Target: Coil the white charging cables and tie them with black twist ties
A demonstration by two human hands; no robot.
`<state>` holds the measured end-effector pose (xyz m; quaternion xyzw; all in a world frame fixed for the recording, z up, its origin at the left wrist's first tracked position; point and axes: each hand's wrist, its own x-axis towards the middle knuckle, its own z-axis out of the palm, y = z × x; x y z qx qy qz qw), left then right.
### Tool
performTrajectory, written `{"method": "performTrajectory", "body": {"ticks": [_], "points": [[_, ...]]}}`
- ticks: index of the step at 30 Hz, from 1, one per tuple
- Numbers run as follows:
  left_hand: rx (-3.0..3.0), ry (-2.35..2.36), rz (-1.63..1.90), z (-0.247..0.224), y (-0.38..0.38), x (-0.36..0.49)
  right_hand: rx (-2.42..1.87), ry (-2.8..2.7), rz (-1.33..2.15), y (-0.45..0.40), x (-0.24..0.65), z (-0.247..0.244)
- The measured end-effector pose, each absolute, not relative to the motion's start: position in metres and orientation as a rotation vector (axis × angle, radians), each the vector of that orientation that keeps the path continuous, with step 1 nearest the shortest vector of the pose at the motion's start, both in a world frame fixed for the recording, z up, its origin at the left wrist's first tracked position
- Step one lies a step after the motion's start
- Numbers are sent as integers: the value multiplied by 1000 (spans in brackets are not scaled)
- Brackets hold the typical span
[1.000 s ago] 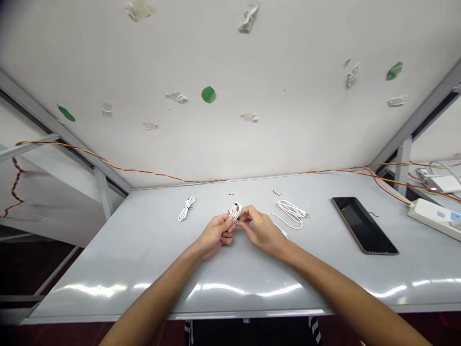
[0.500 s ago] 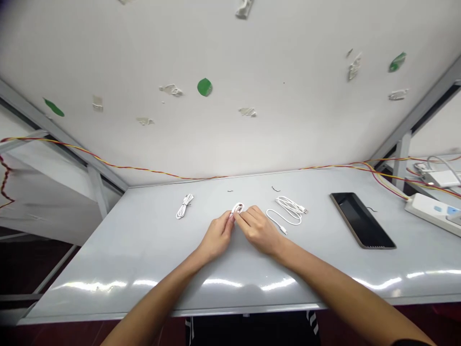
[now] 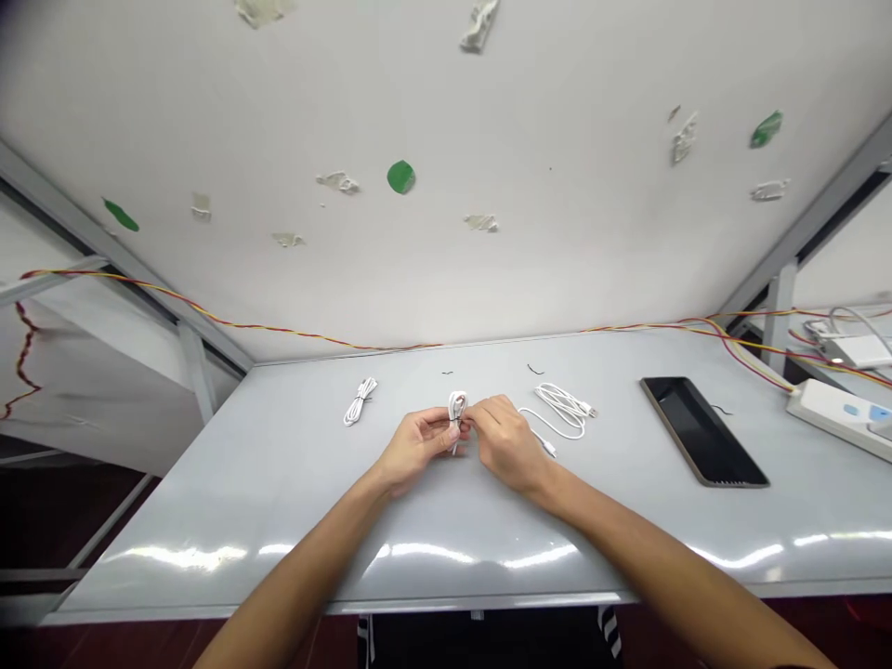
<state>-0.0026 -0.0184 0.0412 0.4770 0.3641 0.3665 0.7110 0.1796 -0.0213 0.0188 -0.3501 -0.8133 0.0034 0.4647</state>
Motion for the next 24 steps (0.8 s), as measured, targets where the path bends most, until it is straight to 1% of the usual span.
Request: {"method": "performTrajectory", "body": {"ticks": [7, 13, 15, 18, 22, 24], "points": [[994, 787, 823, 41, -21, -1, -857, -2006, 58, -23, 180, 22], [962, 832, 863, 41, -20, -1, -898, -1900, 350, -24, 181, 28], [967, 828, 871, 41, -20, -2, -892, -1887, 391, -24, 181, 29], [959, 849, 878, 42, -20, -2, -865, -1908, 315, -24, 181, 27], [923, 891, 882, 41, -21, 0, -854, -1987, 51, -25, 181, 21], [920, 892, 884, 40, -21, 2, -883, -1994, -23, -26, 181, 19]]}}
